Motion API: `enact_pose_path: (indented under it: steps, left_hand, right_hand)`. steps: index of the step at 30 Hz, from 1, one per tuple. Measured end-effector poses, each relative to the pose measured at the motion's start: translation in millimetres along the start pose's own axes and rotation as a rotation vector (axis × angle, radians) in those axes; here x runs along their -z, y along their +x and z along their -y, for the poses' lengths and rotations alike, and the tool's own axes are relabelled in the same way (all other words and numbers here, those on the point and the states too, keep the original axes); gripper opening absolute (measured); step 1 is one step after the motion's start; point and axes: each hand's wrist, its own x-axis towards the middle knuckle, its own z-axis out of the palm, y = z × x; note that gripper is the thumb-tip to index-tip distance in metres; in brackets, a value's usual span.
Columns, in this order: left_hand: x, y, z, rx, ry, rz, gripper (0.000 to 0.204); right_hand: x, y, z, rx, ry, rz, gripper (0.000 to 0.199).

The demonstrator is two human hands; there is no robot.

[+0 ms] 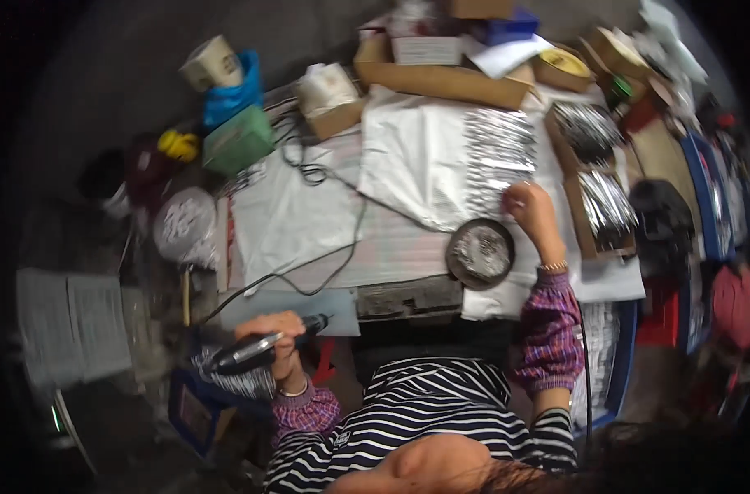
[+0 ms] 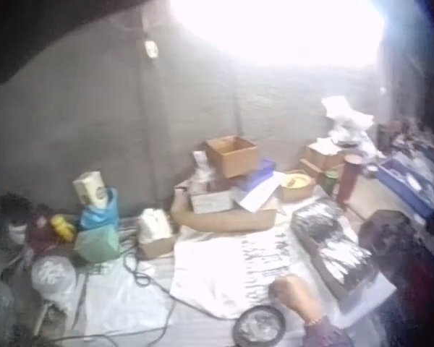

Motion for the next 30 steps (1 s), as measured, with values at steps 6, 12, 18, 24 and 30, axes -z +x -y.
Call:
enact_pose_path:
  steps: [6, 12, 18, 24, 30]
  left_hand:
    - [8.0, -6.1, 19.4, 0.019, 0.005, 0.015, 0.036]
    - [7.9, -3.6, 16.5, 0.077, -0.060, 0.022, 0.036]
    - [10.8, -2.3, 20.2, 0.091, -0.026, 0.043, 0.034]
    - [19.5, 0.5, 22.9, 0.092, -0.126, -0.059, 0.034]
    - [33.5, -10.7, 21.3, 0.082, -0.197, -0.010, 0.039]
  right_hand:
    - [18.5, -7.8, 13.0, 0.042, 0.056, -0.041, 0.016]
    - [40.7, 3.9, 113.0, 0.024, 0.441, -0.023, 0.029]
    - [4.0, 47.5, 225.8, 0.292, 0.638, 0.192, 0.049]
    - [-90.5, 103.5, 293.3, 0.528, 0.465, 0.327, 0.033]
    - [-202.9, 155.0, 296.7, 0.516, 0.253, 0.205, 0.021]
